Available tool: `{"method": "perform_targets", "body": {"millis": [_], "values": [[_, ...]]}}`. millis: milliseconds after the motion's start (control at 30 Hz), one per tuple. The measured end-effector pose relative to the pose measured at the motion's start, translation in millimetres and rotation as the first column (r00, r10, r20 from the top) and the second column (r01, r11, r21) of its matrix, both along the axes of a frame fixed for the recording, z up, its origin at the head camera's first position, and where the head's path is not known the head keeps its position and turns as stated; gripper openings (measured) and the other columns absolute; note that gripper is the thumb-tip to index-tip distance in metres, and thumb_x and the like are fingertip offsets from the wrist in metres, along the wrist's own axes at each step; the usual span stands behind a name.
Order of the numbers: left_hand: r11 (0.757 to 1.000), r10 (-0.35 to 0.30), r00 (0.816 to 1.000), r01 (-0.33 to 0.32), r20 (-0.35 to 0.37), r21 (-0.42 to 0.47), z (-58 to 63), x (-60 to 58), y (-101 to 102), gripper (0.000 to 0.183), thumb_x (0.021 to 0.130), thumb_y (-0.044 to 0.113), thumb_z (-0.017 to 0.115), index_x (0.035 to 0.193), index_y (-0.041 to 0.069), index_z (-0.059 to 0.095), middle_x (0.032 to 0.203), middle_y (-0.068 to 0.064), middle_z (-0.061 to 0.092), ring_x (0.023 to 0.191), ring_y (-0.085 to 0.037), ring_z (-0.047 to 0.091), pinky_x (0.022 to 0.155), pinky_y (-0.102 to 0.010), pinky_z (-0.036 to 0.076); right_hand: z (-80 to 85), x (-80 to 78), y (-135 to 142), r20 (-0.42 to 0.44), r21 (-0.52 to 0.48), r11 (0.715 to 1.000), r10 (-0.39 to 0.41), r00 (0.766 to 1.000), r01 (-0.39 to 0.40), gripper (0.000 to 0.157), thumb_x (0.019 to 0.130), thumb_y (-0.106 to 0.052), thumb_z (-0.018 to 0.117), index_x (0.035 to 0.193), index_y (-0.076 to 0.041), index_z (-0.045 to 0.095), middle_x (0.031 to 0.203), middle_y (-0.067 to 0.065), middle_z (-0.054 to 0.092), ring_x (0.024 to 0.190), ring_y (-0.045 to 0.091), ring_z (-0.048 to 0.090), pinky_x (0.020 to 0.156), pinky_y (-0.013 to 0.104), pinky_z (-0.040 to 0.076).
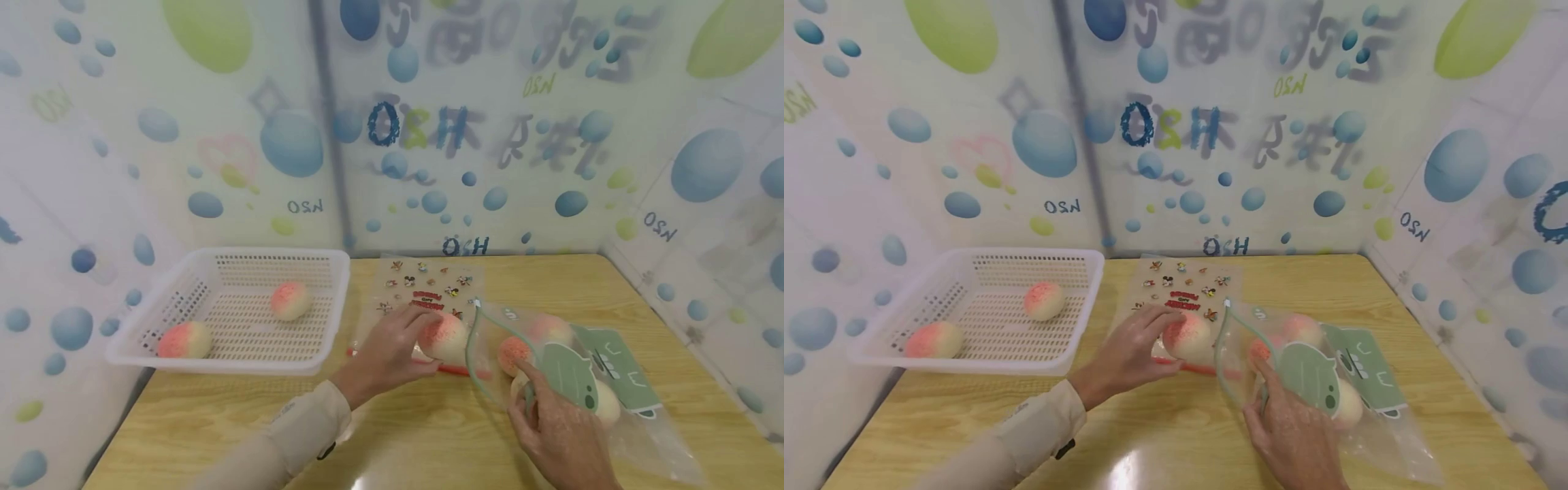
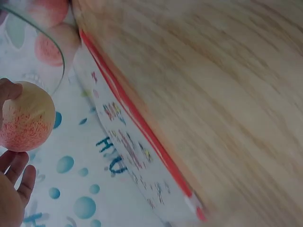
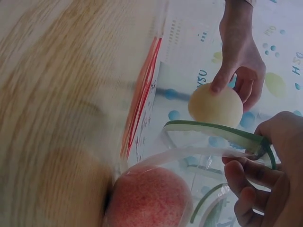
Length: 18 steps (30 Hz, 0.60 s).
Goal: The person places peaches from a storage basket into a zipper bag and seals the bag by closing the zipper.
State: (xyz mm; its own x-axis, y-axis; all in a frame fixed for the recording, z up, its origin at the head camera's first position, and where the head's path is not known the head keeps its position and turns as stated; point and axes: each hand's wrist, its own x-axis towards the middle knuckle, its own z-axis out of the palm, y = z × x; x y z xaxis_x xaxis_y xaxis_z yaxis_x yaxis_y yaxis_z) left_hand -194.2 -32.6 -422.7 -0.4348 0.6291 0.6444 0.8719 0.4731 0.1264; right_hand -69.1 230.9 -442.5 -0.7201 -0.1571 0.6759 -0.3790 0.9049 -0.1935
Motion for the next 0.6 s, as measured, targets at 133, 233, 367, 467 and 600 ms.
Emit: {"method": "perform_targets", "body": {"millis": [133, 233, 367, 467, 600], "values": [[0.999, -0.007, 0.999, 0.008, 0.037, -0.037, -4.1, 2.5, 18, 0.063, 0.076, 0.031, 0.089, 0.127, 0.007, 0.062, 0.127, -0.005, 0.063, 0.118, -0.019, 0.057, 0.105, -0.032, 0.045, -0.2, -0.2, 0, 0.005, 0.001, 1.000, -0.009, 1.000, 0.009, 0.054, 0.080, -0.017, 0.068, 0.132, -0.008, 0.062, 0.061, -0.019, 0.046, 0.049, -0.008, 0.032, 0.039, 0.017, 0.027], [0.997, 0.001, 0.998, 0.004, 0.058, -0.082, -5.4, 2.8, 32, 0.061, 0.077, 0.034, 0.089, 0.127, 0.010, 0.063, 0.126, -0.003, 0.065, 0.116, -0.018, 0.057, 0.104, -0.032, 0.045, 0.1, 0.6, 1, 0.014, 0.009, 1.000, -0.024, 1.000, 0.024, 0.054, 0.079, -0.018, 0.068, 0.132, -0.008, 0.062, 0.061, -0.018, 0.044, 0.049, -0.007, 0.032, 0.039, 0.019, 0.027], [0.989, -0.013, 0.995, 0.027, 0.099, -0.142, -9.6, 2.1, 48, 0.060, 0.079, 0.034, 0.087, 0.130, 0.011, 0.063, 0.128, -0.002, 0.064, 0.114, -0.015, 0.056, 0.102, -0.026, 0.044, 0.0, 1.5, 1, 0.020, 0.015, 0.999, -0.036, 0.999, 0.036, 0.055, 0.078, -0.018, 0.068, 0.132, -0.008, 0.061, 0.061, -0.017, 0.044, 0.050, -0.005, 0.033, 0.040, 0.021, 0.028], [0.985, -0.030, 0.992, 0.050, 0.121, -0.167, -15.7, 2.5, 55, 0.060, 0.080, 0.034, 0.087, 0.131, 0.011, 0.063, 0.131, -0.001, 0.063, 0.116, -0.015, 0.055, 0.103, -0.024, 0.043, -1.3, 1.3, 2, 0.011, 0.006, 1.000, -0.023, 1.000, 0.022, 0.057, 0.078, -0.018, 0.067, 0.134, -0.009, 0.060, 0.062, -0.018, 0.043, 0.050, -0.005, 0.033, 0.040, 0.020, 0.028], [0.982, -0.041, 0.991, 0.063, 0.126, -0.179, -22.5, 5.2, 61, 0.062, 0.081, 0.037, 0.087, 0.132, 0.011, 0.063, 0.131, -0.001, 0.063, 0.118, -0.015, 0.055, 0.104, -0.023, 0.042, -2.5, 0.9, 0, 0.014, -0.015, 1.000, 0.010, 1.000, -0.010, 0.057, 0.080, -0.016, 0.065, 0.136, -0.009, 0.059, 0.063, -0.019, 0.041, 0.051, -0.006, 0.032, 0.041, 0.019, 0.027]]}}
